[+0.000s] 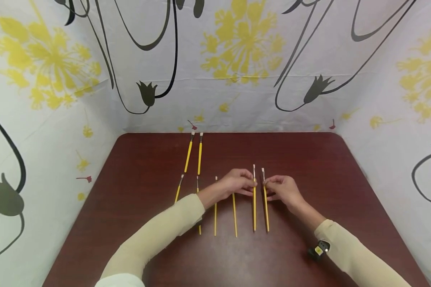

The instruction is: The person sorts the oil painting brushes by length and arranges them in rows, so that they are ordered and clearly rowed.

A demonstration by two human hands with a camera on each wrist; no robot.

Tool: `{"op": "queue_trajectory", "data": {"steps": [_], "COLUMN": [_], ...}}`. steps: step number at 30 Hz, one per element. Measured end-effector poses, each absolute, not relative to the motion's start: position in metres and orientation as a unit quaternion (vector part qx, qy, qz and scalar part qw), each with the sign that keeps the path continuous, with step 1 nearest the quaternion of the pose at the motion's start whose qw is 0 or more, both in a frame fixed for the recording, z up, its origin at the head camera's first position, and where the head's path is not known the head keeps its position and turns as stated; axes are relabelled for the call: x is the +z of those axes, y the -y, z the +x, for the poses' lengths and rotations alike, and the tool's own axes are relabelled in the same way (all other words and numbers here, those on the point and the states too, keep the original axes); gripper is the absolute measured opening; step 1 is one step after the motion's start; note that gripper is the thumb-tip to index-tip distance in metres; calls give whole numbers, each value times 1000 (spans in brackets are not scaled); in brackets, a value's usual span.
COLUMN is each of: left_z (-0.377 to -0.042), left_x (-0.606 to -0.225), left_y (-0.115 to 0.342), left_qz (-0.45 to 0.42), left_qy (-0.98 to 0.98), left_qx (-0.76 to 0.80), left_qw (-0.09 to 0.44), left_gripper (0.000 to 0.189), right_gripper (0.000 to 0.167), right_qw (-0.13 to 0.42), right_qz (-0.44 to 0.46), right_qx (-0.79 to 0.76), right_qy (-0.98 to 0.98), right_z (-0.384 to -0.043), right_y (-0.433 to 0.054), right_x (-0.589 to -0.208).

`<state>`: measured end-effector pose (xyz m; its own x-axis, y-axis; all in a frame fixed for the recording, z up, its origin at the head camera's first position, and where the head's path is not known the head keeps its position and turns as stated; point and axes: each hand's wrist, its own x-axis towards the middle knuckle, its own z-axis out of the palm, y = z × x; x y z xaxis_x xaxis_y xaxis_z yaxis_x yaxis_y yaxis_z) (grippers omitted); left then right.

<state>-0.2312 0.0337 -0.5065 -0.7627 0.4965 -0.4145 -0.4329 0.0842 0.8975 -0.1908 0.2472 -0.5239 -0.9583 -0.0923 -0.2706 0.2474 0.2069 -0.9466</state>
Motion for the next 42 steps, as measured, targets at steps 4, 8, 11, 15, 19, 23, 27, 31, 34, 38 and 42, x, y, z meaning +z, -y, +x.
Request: {"op": "queue_trajectory", "data": {"steps": [4, 8, 11, 15, 19, 23, 27, 31, 34, 38, 42], "left_z": [-223, -219, -217, -216, -216, -217, -218, -219, -220, -220, -222], "left_x": [-508, -506, -508, -513, -514, -513, -510, -511, -514, -516, -515], "left_y": [-27, -23, -23, -26, -30, -33, -34, -34, -35, -36, -38], "left_qz": [27, 24, 25, 30, 29, 24, 21, 28, 29, 17, 3], "left_qy": [-660, -662, -666, -671, -680, -697, -713, -714, -708, -705, -710], "left_qx": [670, 669, 666, 658, 649, 634, 623, 622, 627, 630, 620], "left_qw": [338, 337, 336, 339, 341, 335, 321, 319, 324, 327, 334], "left_gripper": [9, 10, 13, 16, 16, 15, 16, 17, 17, 17, 16], "right_gripper": [30, 26, 25, 26, 28, 28, 28, 25, 23, 23, 22], "right_qw": [139, 137, 134, 142, 145, 140, 137, 129, 122, 117, 111], "right_qz": [51, 53, 57, 53, 54, 60, 56, 52, 48, 44, 39], "right_qx": [-617, -599, -591, -590, -588, -581, -568, -557, -550, -536, -524], "right_qy": [-773, -787, -793, -793, -794, -800, -809, -819, -825, -835, -843], "right_z": [-187, -183, -180, -181, -184, -186, -187, -185, -184, -182, -182], "right_y": [-244, -241, -240, -241, -246, -251, -252, -254, -256, -259, -258], "right_x": [-528, -529, -530, -532, -535, -536, -535, -536, -536, -535, -534]}}
